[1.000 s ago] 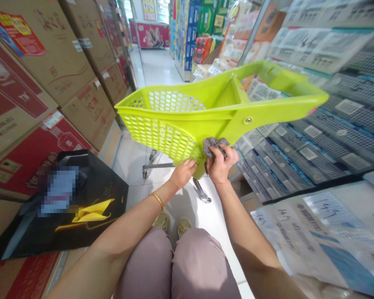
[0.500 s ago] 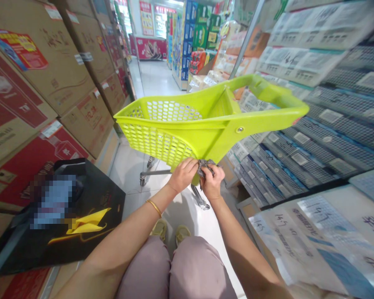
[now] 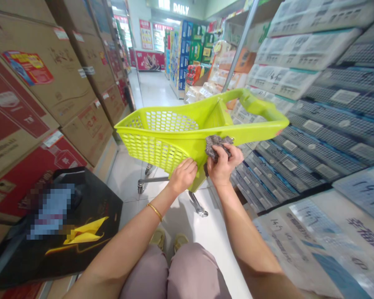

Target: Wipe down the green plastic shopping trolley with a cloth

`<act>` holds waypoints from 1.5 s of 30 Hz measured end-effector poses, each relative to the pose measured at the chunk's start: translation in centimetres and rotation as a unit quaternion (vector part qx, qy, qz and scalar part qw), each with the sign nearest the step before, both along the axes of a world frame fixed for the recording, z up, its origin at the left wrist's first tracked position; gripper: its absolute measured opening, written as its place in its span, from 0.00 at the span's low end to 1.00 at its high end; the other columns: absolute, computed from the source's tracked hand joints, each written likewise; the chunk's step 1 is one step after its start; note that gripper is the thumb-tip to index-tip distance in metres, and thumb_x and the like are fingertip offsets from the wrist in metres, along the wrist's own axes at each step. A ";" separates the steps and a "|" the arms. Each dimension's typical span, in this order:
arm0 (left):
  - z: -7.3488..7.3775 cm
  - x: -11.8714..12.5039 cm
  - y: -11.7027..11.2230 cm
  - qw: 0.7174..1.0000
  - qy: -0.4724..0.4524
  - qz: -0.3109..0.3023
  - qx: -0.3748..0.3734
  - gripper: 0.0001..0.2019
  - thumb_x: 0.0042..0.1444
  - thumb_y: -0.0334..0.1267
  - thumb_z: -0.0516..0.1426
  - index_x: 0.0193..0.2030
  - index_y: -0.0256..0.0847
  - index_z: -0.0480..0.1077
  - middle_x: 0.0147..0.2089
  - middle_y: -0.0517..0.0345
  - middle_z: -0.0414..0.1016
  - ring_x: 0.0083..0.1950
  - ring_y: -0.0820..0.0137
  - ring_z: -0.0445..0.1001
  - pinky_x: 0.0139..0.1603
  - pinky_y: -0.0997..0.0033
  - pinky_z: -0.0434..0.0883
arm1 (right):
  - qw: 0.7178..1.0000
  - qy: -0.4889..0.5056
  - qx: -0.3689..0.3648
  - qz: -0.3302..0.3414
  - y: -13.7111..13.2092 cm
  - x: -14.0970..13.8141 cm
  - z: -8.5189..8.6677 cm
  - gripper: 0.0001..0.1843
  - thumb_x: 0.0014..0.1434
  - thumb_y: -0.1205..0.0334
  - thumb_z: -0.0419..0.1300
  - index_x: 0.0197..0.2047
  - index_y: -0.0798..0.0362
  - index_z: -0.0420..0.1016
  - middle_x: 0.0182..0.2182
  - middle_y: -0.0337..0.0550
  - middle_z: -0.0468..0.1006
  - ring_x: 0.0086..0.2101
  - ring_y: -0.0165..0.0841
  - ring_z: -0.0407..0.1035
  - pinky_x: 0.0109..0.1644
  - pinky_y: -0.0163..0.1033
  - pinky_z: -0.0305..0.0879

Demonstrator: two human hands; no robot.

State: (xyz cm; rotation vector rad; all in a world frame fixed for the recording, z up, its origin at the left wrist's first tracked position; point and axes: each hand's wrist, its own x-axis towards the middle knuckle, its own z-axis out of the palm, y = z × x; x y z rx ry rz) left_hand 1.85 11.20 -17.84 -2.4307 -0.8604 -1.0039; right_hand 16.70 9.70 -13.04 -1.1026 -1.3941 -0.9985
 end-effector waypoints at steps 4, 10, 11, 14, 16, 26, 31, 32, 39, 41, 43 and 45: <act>0.5 0.0 -0.2 1.000 0.008 0.014 0.013 0.11 0.62 0.30 0.48 0.39 0.34 0.72 0.41 0.49 0.76 0.50 0.64 0.73 0.59 0.60 0.70 | 0.999 0.002 -0.033 0.012 -0.1 0.0 -0.7 0.11 0.59 0.58 0.54 0.43 0.48 0.74 0.45 0.48 0.64 0.47 0.37 0.59 0.53 0.47 0.59; 0.5 -0.2 -0.2 0.999 0.026 0.028 -0.019 0.11 0.61 0.31 0.49 0.38 0.36 0.73 0.42 0.48 0.75 0.52 0.63 0.72 0.58 0.58 0.70 | 0.992 -0.033 -0.108 0.049 -1.2 -0.4 -5.7 0.10 0.58 0.61 0.56 0.42 0.47 0.75 0.43 0.47 0.67 0.45 0.36 0.59 0.52 0.43 0.59; 0.5 -0.2 -0.2 0.999 0.023 0.026 -0.027 0.11 0.61 0.31 0.49 0.40 0.36 0.73 0.43 0.47 0.75 0.53 0.63 0.71 0.58 0.58 0.70 | 0.991 -0.038 -0.122 0.045 -1.3 -0.5 -6.5 0.10 0.58 0.62 0.56 0.42 0.47 0.75 0.43 0.46 0.68 0.45 0.35 0.59 0.51 0.42 0.59; 0.4 -0.2 -0.2 0.999 0.017 0.023 -0.046 0.13 0.61 0.30 0.48 0.44 0.35 0.72 0.45 0.46 0.75 0.54 0.62 0.70 0.58 0.58 0.70 | 0.987 -0.041 -0.153 0.031 -1.5 -0.6 -7.7 0.09 0.58 0.63 0.56 0.40 0.46 0.76 0.42 0.45 0.70 0.45 0.35 0.59 0.51 0.41 0.58; 0.6 -0.3 -0.2 0.998 0.024 0.029 -0.049 0.13 0.61 0.30 0.48 0.44 0.35 0.72 0.44 0.46 0.75 0.54 0.62 0.70 0.57 0.58 0.70 | 0.985 -0.045 -0.162 0.030 -1.5 -0.5 -7.6 0.09 0.58 0.63 0.57 0.41 0.45 0.76 0.42 0.45 0.70 0.45 0.35 0.59 0.51 0.41 0.58; 4.1 0.5 -0.3 0.999 -0.012 0.030 0.009 0.11 0.62 0.31 0.49 0.36 0.38 0.72 0.41 0.49 0.74 0.49 0.63 0.70 0.51 0.61 0.72 | 0.998 -0.055 -0.024 0.010 -0.2 0.1 0.9 0.10 0.60 0.58 0.55 0.42 0.47 0.75 0.44 0.47 0.67 0.47 0.36 0.57 0.53 0.41 0.59; 6.2 1.1 -0.5 0.994 -0.099 0.033 0.037 0.13 0.63 0.33 0.46 0.48 0.39 0.70 0.47 0.48 0.74 0.55 0.63 0.69 0.56 0.58 0.69 | 1.000 -0.014 0.012 0.017 0.2 0.3 3.1 0.13 0.60 0.56 0.54 0.45 0.48 0.75 0.45 0.49 0.66 0.49 0.37 0.56 0.56 0.45 0.58; 6.6 1.3 -0.5 0.992 -0.115 0.035 0.041 0.14 0.63 0.32 0.46 0.49 0.39 0.69 0.48 0.47 0.74 0.55 0.62 0.69 0.57 0.57 0.68 | 1.000 -0.015 0.008 0.017 0.2 0.3 2.9 0.12 0.60 0.57 0.54 0.44 0.48 0.74 0.45 0.49 0.66 0.49 0.37 0.56 0.55 0.44 0.58; 7.5 2.1 -0.1 0.990 -0.136 0.038 -0.004 0.15 0.59 0.29 0.48 0.50 0.38 0.69 0.49 0.46 0.73 0.55 0.61 0.69 0.57 0.57 0.69 | 0.998 -0.025 -0.060 0.005 -1.0 0.0 -1.0 0.09 0.59 0.60 0.55 0.41 0.48 0.76 0.43 0.47 0.68 0.47 0.36 0.58 0.53 0.42 0.60; 7.5 2.2 -0.1 0.988 -0.149 0.042 0.000 0.16 0.59 0.28 0.47 0.51 0.37 0.68 0.49 0.46 0.72 0.54 0.61 0.69 0.57 0.57 0.68 | 0.997 -0.031 -0.074 -0.004 -1.2 0.1 -1.6 0.09 0.59 0.60 0.56 0.40 0.47 0.76 0.43 0.47 0.68 0.47 0.36 0.58 0.53 0.43 0.60; 7.5 2.4 -0.1 0.986 -0.160 0.048 0.011 0.17 0.59 0.27 0.47 0.53 0.36 0.67 0.50 0.46 0.72 0.55 0.61 0.68 0.58 0.58 0.68 | 0.996 -0.031 -0.084 -0.007 -1.2 0.2 -1.4 0.10 0.58 0.60 0.56 0.41 0.46 0.76 0.43 0.47 0.68 0.48 0.37 0.58 0.53 0.44 0.60; 7.7 2.5 -0.1 0.985 -0.163 0.053 0.009 0.17 0.58 0.26 0.46 0.53 0.36 0.66 0.50 0.46 0.71 0.54 0.61 0.68 0.58 0.58 0.68 | 0.996 -0.023 -0.082 0.002 -1.0 0.3 -0.5 0.10 0.58 0.60 0.56 0.42 0.46 0.76 0.44 0.47 0.68 0.48 0.38 0.57 0.54 0.44 0.60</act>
